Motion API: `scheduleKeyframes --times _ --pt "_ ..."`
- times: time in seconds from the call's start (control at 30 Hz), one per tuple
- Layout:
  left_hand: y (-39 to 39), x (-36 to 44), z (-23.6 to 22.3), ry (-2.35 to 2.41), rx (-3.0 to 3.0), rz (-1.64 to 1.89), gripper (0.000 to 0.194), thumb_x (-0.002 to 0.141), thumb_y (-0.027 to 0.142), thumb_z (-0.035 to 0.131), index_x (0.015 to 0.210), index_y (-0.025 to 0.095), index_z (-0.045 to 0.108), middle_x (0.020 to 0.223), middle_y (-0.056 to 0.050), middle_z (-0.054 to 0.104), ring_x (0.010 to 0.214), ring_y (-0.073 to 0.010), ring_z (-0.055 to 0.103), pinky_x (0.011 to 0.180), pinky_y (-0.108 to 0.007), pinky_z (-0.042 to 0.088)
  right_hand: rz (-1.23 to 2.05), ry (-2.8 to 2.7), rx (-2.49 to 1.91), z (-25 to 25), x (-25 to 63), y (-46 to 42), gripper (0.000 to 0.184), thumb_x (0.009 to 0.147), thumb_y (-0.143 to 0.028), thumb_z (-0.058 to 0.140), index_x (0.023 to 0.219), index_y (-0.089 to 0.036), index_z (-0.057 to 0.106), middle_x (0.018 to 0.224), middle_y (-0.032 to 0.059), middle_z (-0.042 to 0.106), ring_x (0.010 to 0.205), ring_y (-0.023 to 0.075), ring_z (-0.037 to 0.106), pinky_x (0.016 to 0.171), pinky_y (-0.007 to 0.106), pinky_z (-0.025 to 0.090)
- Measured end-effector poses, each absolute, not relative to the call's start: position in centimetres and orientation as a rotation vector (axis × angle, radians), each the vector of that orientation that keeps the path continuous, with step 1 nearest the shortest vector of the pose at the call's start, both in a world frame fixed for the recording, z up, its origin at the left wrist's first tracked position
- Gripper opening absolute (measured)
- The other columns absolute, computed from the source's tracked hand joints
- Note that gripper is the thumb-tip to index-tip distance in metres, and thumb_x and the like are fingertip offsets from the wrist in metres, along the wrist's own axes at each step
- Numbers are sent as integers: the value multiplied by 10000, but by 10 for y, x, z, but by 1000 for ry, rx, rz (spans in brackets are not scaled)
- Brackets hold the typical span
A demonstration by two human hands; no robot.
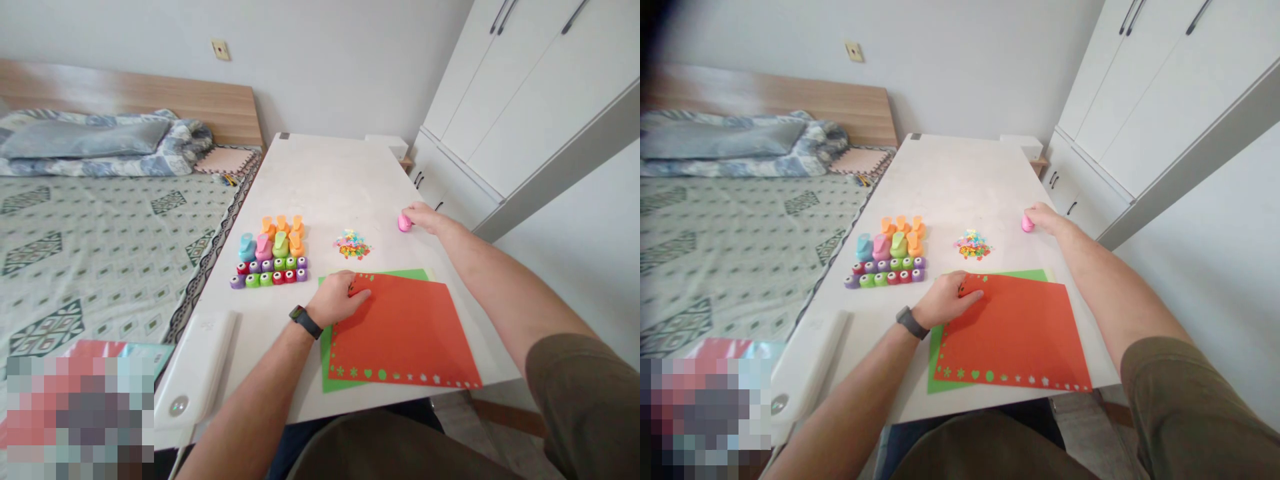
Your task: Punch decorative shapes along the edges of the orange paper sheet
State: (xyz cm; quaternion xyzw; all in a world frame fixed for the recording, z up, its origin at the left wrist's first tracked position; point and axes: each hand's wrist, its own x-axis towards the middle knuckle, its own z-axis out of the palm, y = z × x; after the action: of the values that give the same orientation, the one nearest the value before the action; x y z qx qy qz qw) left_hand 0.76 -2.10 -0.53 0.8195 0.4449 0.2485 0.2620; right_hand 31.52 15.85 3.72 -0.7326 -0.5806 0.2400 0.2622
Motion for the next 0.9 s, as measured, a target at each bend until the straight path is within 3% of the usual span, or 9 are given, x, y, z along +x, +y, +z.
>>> scheduleKeyframes --times 0.23,0.63,0.9 --pt "-19 7 -4 1199 2195 669 341 910 447 599 702 191 517 720 -17 579 634 -138 495 604 -290 328 550 -1626 -2074 30 309 170 141 764 -283 687 709 -196 592 661 39 611 762 212 573 706 315 440" --pt "-19 7 -5 1201 2206 689 357 904 447 608 683 196 484 705 -5 552 625 -135 471 607 -291 320 330 -1676 -2259 16 326 182 170 712 -325 731 721 -169 665 763 101 676 758 231 604 650 326 410" --pt "-19 7 -7 1203 2220 674 352 911 453 601 701 193 490 716 -8 558 638 -137 473 614 -292 314 266 -1715 -2288 11 330 189 254 751 -409 725 836 -169 715 872 94 716 769 207 615 659 310 407"
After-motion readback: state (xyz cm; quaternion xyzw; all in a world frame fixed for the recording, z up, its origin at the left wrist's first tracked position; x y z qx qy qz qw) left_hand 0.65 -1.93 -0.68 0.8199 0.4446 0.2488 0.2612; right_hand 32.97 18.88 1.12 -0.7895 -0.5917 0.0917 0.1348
